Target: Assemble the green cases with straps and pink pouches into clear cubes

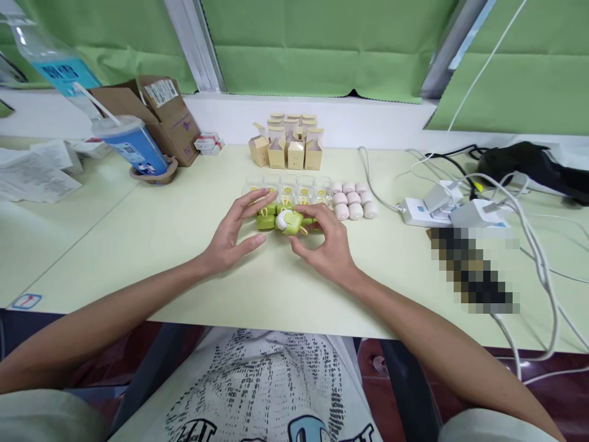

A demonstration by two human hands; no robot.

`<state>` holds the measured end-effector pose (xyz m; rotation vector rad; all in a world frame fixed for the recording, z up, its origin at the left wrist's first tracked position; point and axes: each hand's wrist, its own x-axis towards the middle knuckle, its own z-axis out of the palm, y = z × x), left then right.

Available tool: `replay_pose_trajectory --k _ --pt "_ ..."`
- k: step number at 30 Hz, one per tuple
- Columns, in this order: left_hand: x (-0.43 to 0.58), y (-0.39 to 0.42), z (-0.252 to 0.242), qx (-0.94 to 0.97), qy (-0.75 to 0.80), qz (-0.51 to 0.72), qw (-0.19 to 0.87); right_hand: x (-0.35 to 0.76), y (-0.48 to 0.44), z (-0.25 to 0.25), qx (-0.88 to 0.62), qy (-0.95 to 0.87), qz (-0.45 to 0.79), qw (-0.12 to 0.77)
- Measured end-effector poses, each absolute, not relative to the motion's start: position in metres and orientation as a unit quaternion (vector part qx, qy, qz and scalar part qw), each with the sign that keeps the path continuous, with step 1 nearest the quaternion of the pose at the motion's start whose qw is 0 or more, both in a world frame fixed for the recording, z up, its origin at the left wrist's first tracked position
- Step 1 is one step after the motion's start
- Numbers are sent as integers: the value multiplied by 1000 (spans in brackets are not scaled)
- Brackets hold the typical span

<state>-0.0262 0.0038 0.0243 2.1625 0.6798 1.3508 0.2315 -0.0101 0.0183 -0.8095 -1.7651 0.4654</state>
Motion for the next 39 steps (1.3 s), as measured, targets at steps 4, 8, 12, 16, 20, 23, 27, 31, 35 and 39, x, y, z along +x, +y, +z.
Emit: replay_pose_trajectory --k 4,8,12,16,20,23,27,31,35,39 --pt "-26 -1 26 734 299 578 195 232 -7 16 -358 -727 223 542" --pt "-30 9 28 718 354 585 132 235 -3 13 -370 -713 240 545" --pt "-58 44 41 791 405 459 -8 235 -5 14 -365 -731 225 532" --pt "-98 74 51 863 398 303 -72 233 -8 14 -359 -733 224 532" --pt "-113 80 49 886 387 247 -74 232 -9 11 -366 -720 232 542" --pt "-109 78 45 896 377 222 -74 231 -8 10 -365 -718 233 545" --pt "-103 73 49 899 377 219 -51 231 -8 12 -371 -715 237 543" --pt "-111 68 66 908 376 183 0 232 -7 13 -368 -712 236 550" --pt "-120 70 78 909 346 177 153 232 -5 11 -369 -708 239 552" --pt "-109 67 76 866 350 306 182 231 -6 11 -369 -703 255 552"
